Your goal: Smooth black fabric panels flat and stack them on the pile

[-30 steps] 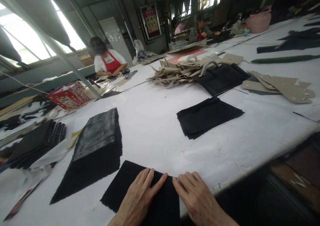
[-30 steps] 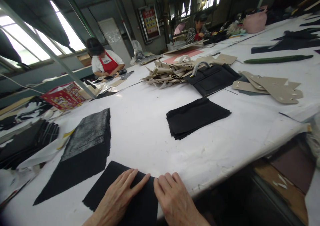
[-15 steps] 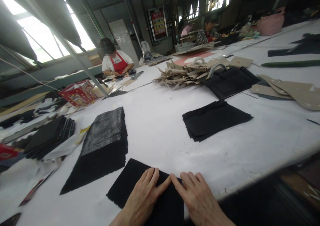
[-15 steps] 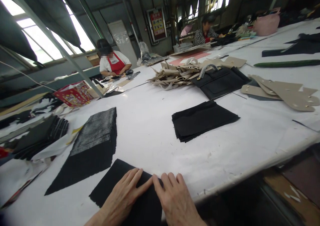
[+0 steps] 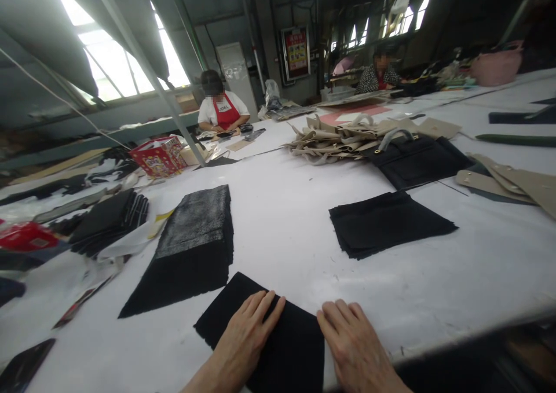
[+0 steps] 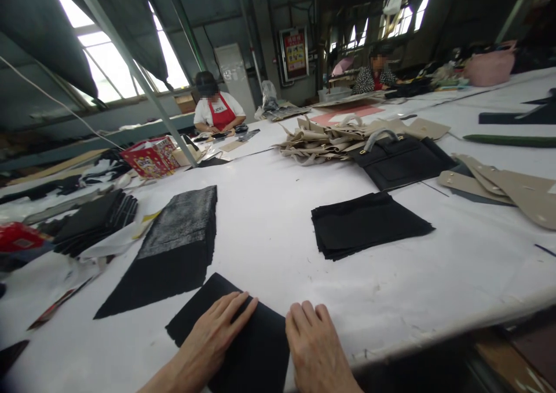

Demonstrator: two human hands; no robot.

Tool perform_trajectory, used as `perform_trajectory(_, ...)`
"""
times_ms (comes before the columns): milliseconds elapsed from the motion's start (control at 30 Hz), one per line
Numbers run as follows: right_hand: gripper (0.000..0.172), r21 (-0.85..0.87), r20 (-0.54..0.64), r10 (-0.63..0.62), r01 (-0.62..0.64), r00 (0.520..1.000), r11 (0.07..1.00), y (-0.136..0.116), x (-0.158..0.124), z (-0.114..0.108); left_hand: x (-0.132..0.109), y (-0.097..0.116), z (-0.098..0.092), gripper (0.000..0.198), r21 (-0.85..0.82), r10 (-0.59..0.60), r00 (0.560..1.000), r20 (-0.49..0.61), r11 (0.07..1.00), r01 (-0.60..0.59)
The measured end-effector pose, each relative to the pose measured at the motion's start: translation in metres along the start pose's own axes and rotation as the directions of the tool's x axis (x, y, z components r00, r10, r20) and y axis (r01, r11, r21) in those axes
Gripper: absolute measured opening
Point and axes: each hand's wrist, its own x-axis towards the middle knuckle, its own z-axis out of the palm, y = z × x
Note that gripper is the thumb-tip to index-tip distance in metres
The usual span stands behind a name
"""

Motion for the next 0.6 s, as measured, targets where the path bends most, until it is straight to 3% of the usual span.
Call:
perform_trajectory(100, 0.039, 0.03, 0.021, 0.038, -0.039, 0.999, 0.999, -0.012, 0.015, 0.01, 0.002, 0.002, -0.001, 0.078, -0.034, -0.011, 1.0, 0.013, 0.999, 0.012)
perform_trajectory(233, 0.036, -0.026, -0.074, -0.014, 0.012, 0.997, 1.0, -0.01, 0.011, 0.026, 0.004, -0.009, -0.006, 0.074, -0.119, -0.014, 1.0, 0.009, 0.993, 0.015)
perform_trajectory(367, 0.027, -0.113, -0.218, -0.113, 0.09, 0.969, 0.989, 0.011, -0.002, 0.032, 0.015, -0.034, -0.018, 0.045, -0.26, -0.115, 0.993, 0.014, 0.959, 0.115)
perform_trajectory(467, 0.024, -0.153, -0.24, -0.139, 0.104, 0.961, 0.983, 0.022, 0.0, 0.041, 0.031, -0.046, -0.029, 0.027, -0.313, -0.209, 0.97, 0.122, 0.92, 0.237)
perform_trajectory(533, 0.028, -0.163, -0.221, -0.126, 0.091, 0.967, 0.982, 0.024, 0.006, 0.052, 0.039, -0.047, -0.034, 0.017, -0.301, -0.219, 0.955, 0.199, 0.914, 0.272)
perform_trajectory(600, 0.035, -0.169, -0.243, -0.1, 0.06, 0.965, 0.984, 0.024, 0.013, 0.063, 0.041, -0.045, -0.033, 0.009, -0.291, -0.178, 0.964, 0.198, 0.928, 0.231)
